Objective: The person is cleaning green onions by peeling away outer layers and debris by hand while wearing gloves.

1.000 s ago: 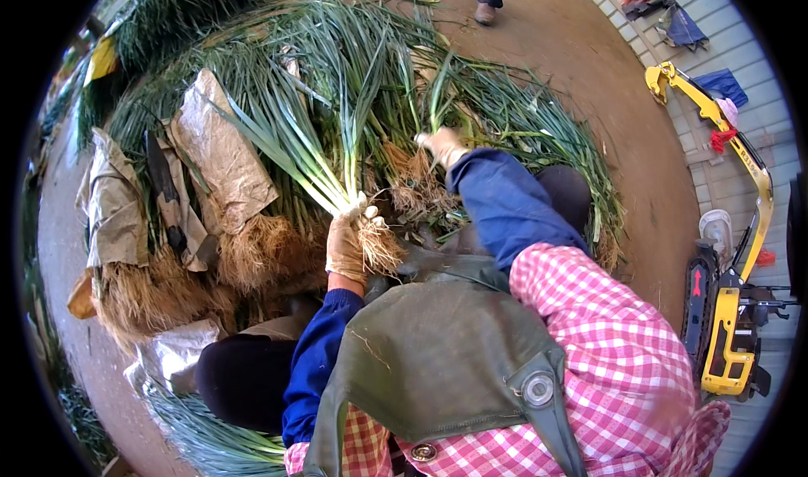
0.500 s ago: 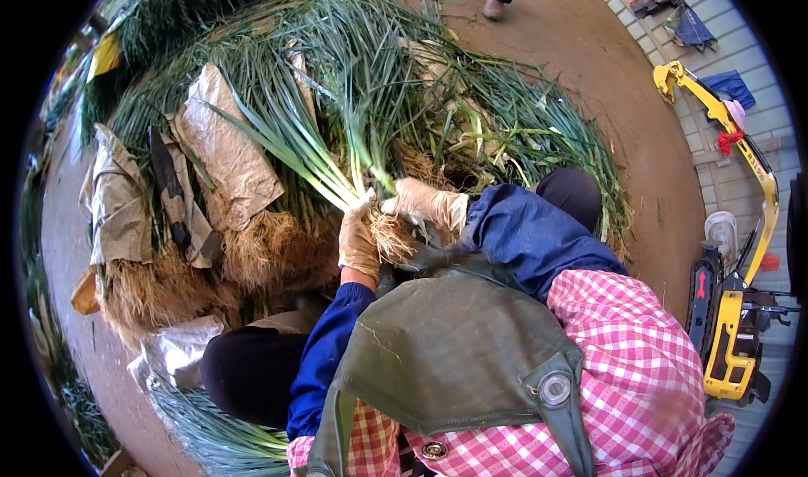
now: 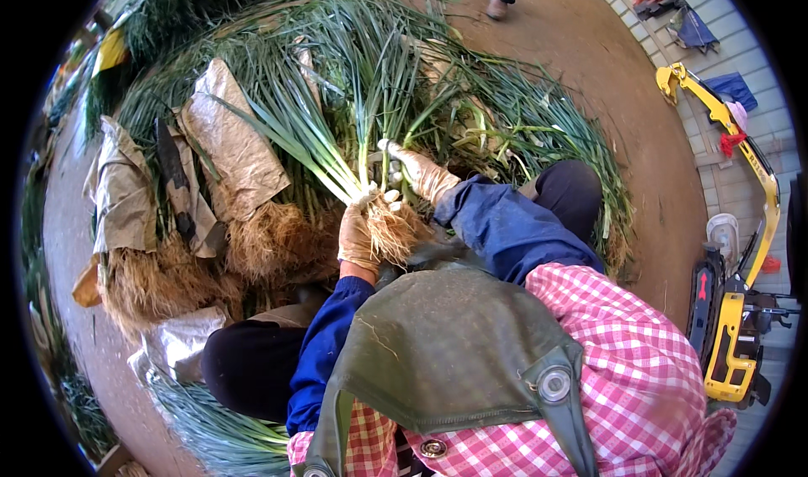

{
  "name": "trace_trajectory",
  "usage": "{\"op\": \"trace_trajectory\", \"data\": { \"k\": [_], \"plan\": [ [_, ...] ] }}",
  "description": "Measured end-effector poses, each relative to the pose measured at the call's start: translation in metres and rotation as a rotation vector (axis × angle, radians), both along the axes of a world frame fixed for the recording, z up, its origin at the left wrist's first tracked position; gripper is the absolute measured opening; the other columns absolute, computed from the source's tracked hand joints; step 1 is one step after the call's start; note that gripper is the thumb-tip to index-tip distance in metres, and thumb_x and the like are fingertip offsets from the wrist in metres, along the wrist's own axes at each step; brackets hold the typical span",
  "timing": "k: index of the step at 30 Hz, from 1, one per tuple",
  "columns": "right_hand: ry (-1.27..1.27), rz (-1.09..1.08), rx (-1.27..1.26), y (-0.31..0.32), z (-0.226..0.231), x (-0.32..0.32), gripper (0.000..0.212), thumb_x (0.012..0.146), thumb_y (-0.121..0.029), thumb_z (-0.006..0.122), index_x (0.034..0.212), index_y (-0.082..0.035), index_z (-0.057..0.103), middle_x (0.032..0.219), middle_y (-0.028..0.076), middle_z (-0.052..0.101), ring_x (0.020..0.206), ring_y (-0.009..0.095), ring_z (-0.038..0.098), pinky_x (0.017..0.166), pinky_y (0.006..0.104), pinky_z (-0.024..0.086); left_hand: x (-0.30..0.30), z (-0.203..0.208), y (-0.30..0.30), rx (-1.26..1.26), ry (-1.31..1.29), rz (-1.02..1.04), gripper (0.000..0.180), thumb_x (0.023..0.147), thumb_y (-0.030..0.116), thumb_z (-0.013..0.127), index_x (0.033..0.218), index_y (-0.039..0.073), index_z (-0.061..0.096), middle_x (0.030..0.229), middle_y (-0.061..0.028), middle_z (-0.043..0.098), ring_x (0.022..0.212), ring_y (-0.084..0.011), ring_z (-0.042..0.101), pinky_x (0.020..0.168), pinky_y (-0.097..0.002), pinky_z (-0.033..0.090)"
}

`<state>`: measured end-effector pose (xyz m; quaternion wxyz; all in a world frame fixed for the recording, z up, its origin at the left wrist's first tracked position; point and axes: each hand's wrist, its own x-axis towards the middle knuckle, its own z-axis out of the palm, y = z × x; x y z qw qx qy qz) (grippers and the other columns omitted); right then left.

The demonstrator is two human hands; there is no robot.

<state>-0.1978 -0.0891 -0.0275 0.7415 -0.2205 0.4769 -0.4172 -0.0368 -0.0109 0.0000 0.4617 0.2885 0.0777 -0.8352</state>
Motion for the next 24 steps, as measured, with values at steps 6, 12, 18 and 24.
{"op": "trace_trajectory", "data": {
  "k": [6,12,18,24],
  "plan": [
    [0.322,0.12,-0.191,-0.002,0.03,0.005,0.022,0.089,-0.025,0.061,0.095,-0.005,0.067,0.086,0.008,0.07,0.058,0.009,0.051,0.051,0.023,0.042,-0.003,0.008,0.004,0.08,0.036,0.05,0.017,0.089,0.012,0.049,0.099,-0.001,0.054,0.088,-0.0229,0.064,0.075,-0.0336,0.062,0.072,-0.045,0.054],
    [0.304,0.061,-0.189,-0.006,0.017,-0.001,0.021,0.088,-0.023,0.064,0.095,-0.003,0.066,0.081,0.007,0.068,0.061,0.01,0.054,0.056,0.0256,0.046,-0.006,-0.009,0.001,-0.003,0.028,0.016,0.018,0.089,0.01,0.052,0.099,-0.004,0.055,0.085,-0.0236,0.065,0.072,-0.0345,0.066,0.067,-0.0438,0.057],
    [0.013,-0.037,0.002,0.007,0.021,0.002,0.021,0.091,-0.017,0.058,0.1,0.002,0.064,0.076,0.006,0.063,0.069,0.023,0.064,0.063,0.0346,0.054,-0.003,-0.022,0.001,-0.014,-0.037,-0.031,0.021,0.088,0.011,0.05,0.102,-0.005,0.054,0.091,-0.0228,0.065,0.079,-0.0346,0.065,0.072,-0.0449,0.056],
    [0.091,-0.226,-0.035,0.006,0.061,-0.03,0.023,0.095,-0.026,0.05,0.082,-0.008,0.054,0.055,-0.005,0.045,0.042,0.01,0.038,0.04,0.0283,0.041,0.004,-0.049,-0.002,-0.119,-0.104,-0.036,0.026,0.09,0.014,0.048,0.107,-0.004,0.055,0.105,-0.0253,0.063,0.085,-0.0345,0.064,0.074,-0.0419,0.055]
  ]
}}
